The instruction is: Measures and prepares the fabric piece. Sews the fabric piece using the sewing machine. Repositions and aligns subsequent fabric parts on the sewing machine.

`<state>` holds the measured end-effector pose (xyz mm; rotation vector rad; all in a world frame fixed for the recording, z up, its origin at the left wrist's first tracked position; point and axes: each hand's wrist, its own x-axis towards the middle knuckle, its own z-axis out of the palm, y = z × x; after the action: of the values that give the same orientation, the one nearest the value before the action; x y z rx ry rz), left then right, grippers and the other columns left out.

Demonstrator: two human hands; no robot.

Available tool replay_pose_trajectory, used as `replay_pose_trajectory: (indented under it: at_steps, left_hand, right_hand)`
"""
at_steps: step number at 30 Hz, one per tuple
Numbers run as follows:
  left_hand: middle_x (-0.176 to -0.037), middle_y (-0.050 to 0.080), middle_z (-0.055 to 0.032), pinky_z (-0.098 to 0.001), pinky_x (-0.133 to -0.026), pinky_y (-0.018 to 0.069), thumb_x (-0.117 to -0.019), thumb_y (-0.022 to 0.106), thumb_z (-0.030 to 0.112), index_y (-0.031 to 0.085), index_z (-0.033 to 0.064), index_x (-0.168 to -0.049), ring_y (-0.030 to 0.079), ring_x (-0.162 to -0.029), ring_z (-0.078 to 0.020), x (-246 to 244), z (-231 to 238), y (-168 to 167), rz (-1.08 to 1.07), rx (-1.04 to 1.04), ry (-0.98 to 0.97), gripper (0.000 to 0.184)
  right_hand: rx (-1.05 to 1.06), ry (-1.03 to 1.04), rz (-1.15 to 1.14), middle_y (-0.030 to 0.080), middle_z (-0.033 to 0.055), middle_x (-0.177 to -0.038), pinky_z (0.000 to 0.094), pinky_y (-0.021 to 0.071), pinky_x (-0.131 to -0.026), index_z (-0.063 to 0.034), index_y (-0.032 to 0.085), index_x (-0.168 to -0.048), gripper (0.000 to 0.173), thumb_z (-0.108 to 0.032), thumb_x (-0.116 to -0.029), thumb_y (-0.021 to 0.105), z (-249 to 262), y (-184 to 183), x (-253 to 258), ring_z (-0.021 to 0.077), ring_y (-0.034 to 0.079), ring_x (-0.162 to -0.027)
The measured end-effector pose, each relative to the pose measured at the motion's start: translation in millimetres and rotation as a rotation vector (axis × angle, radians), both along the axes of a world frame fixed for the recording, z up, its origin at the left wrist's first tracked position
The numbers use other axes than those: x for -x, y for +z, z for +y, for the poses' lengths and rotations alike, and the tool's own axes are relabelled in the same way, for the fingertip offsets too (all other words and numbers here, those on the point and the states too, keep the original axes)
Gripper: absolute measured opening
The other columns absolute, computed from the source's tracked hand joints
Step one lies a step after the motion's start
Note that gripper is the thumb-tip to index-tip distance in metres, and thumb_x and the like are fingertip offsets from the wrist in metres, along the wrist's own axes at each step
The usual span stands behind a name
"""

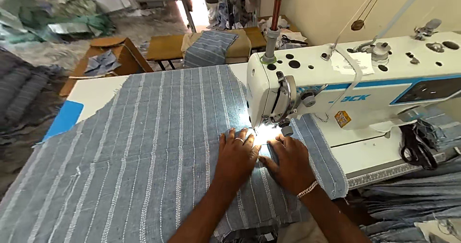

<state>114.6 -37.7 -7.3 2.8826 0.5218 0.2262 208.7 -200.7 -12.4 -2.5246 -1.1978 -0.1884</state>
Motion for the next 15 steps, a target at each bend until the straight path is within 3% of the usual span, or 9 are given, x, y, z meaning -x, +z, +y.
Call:
replay_pose_trajectory:
  at_steps: [6,10,15]
  left_hand:
    - [-0.151,0.057,-0.0043,-0.0654,-0.119,0.0282,-0.1075,0.035,0.047,0.069,0.0193,-0.137,0.043,-0.146,-0.0366,-1,-1,-3,-0.025,-0.031,-0.02,0.053]
    - [-0.152,0.056,-0.007,-0.0636,-0.119,0.0285,-0.1064,0.032,0.053,0.069,0.0187,-0.136,0.043,-0.146,-0.0368,0,1,-4,-0.033,-0.04,-0.003,0.058]
    - [-0.154,0.054,-0.0064,-0.0639,-0.119,0.0273,-0.1044,0.03,0.062,0.067,0.0201,-0.139,0.041,-0.147,-0.0361,0,2,-2,0.002,-0.027,0.011,0.066]
  right_hand:
    - [-0.017,0.032,0.001,0.062,0.0074,-0.135,0.0563,0.0416,-0.11,-0.0205,0.069,-0.131,0.06,-0.066,-0.0981,0.048,-7,1,-1,0.0286,0.056,-0.129]
    - [0.051,0.124,0.093,0.059,0.0064,-0.143,0.0551,0.0393,-0.114,-0.0198,0.067,-0.134,0.062,-0.068,-0.0978,0.049,-26,11,-13,0.0259,0.051,-0.137]
    - [0.115,-0.06,0.131,0.053,0.0078,-0.152,0.0641,0.0371,-0.114,-0.0178,0.063,-0.141,0.067,-0.068,-0.0963,0.053,-72,15,-48,0.0304,0.048,-0.142]
